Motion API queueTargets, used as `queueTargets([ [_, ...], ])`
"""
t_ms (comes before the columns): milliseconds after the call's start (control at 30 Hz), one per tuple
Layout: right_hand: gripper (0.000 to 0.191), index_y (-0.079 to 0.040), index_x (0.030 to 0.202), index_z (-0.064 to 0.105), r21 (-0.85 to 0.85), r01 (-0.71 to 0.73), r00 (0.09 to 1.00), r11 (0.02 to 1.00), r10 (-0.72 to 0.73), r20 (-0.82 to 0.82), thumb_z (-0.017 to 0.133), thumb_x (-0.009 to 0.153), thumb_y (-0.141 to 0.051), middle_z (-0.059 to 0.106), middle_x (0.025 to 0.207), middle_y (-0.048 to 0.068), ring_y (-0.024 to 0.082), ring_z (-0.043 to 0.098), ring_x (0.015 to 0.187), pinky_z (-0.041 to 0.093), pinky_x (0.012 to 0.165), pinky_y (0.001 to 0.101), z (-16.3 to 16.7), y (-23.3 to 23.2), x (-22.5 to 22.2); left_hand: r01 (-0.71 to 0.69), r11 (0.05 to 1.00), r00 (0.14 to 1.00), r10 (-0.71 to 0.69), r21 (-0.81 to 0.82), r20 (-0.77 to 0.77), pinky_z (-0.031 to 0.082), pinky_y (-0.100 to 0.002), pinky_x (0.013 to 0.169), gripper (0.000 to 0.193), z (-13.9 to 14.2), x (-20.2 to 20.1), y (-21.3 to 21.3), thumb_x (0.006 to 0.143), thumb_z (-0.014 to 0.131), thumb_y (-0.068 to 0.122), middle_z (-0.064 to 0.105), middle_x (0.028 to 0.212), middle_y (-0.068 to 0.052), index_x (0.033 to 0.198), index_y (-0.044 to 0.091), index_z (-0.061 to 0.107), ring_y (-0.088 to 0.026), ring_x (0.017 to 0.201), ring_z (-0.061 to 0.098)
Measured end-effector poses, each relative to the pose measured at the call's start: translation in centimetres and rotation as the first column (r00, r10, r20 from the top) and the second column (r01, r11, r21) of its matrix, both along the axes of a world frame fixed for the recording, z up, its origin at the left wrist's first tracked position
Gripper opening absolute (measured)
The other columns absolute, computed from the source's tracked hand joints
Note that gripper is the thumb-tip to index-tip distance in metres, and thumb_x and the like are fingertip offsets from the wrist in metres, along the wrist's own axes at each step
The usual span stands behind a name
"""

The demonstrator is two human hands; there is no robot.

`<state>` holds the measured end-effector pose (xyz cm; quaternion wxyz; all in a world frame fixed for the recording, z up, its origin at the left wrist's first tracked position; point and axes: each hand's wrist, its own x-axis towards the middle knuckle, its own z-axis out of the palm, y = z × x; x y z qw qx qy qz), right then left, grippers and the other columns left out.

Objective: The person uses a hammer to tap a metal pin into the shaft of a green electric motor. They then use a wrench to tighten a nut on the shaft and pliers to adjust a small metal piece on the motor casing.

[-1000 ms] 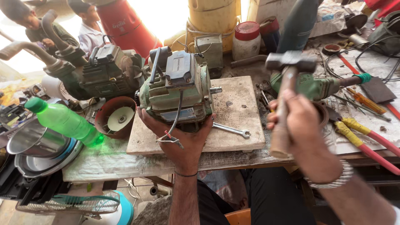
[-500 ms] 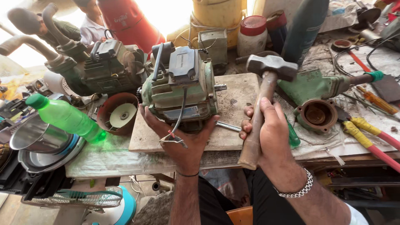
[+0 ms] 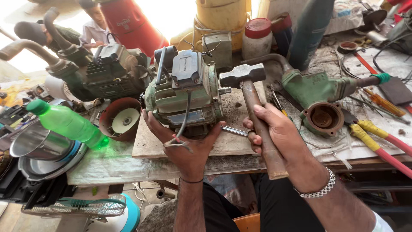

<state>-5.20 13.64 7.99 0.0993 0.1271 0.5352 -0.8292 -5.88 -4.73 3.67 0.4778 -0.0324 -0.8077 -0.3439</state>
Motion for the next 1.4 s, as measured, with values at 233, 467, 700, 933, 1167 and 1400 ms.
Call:
queueTargets([
  [233, 0.029, -0.01, 0.124, 0.047, 0.006, -0.016, 0.999, 1.0, 0.017, -0.05, 0.049, 0.102, -0.029, 0.054, 0.076, 0.002, 0.008, 0.051, 0.048, 0.046, 0.037, 0.0237, -0.8, -0.6, 0.1, 0.003, 1.0, 1.0, -0.003, -0.003, 0.004, 0.033, -0.058, 0.128, 0.148, -0.3, -0.3, -0.4, 0.06, 0.099, 0.057, 0.023, 0.161, -0.037, 0.158, -0.007, 0.008, -0.051, 0.155, 0.028],
  [467, 0.03, -0.009, 0.125, 0.045, -0.027, 0.102, 0.977, 0.994, -0.105, -0.187, 0.047, 0.102, -0.028, 0.055, 0.08, 0.004, 0.008, 0.053, 0.05, 0.049, 0.039, 0.0234, -1.8, 0.5, 1.2, 0.022, 0.999, 1.0, -0.022, 0.049, -0.001, 0.033, -0.059, 0.13, 0.143, -0.3, -0.4, -0.4, 0.063, 0.1, 0.053, 0.026, 0.162, -0.035, 0.159, -0.004, 0.011, -0.051, 0.156, 0.029],
  [700, 0.041, -0.006, 0.136, 0.036, 0.05, 0.066, 0.977, 0.997, -0.055, -0.205, 0.041, 0.102, -0.027, 0.053, 0.08, 0.005, 0.011, 0.052, 0.048, 0.047, 0.034, 0.0268, -1.6, -0.7, 2.7, 0.016, 0.997, 1.0, -0.017, 0.072, 0.018, 0.035, -0.057, 0.129, 0.144, -0.6, -0.8, -0.3, 0.063, 0.1, 0.053, 0.021, 0.162, -0.038, 0.159, -0.006, 0.009, -0.052, 0.155, 0.029],
  [933, 0.044, -0.004, 0.139, 0.034, -0.009, 0.031, 0.97, 0.999, -0.032, -0.24, 0.04, 0.102, -0.027, 0.05, 0.078, 0.005, 0.01, 0.051, 0.048, 0.048, 0.036, 0.0263, 0.4, -0.7, 3.1, 0.015, 0.999, 1.0, -0.014, 0.033, -0.014, 0.036, -0.057, 0.129, 0.141, -0.3, -0.3, -0.2, 0.068, 0.099, 0.05, 0.024, 0.163, -0.037, 0.16, -0.005, 0.008, -0.052, 0.157, 0.029],
  [1167, 0.045, -0.003, 0.139, 0.036, -0.049, 0.036, 0.96, 0.998, -0.048, -0.275, 0.044, 0.101, -0.026, 0.051, 0.078, 0.006, 0.01, 0.05, 0.045, 0.045, 0.034, 0.0246, -0.6, 1.3, 4.5, -0.03, 0.999, 0.999, 0.03, -0.027, 0.025, 0.037, -0.06, 0.125, 0.144, -0.7, -0.7, 0.1, 0.065, 0.099, 0.053, 0.025, 0.16, -0.036, 0.159, -0.004, 0.007, -0.052, 0.153, 0.032],
  [1400, 0.043, -0.003, 0.134, 0.033, -0.068, 0.195, 0.969, 0.978, -0.203, -0.142, 0.046, 0.098, -0.023, 0.055, 0.081, 0.007, 0.012, 0.054, 0.047, 0.048, 0.034, 0.0276, -3.0, 0.6, 6.0, -0.069, 0.991, 0.998, 0.068, -0.114, -0.01, 0.034, -0.061, 0.128, 0.142, -1.4, -0.7, -0.1, 0.071, 0.099, 0.051, 0.022, 0.161, -0.036, 0.16, -0.005, 0.004, -0.055, 0.154, 0.029],
])
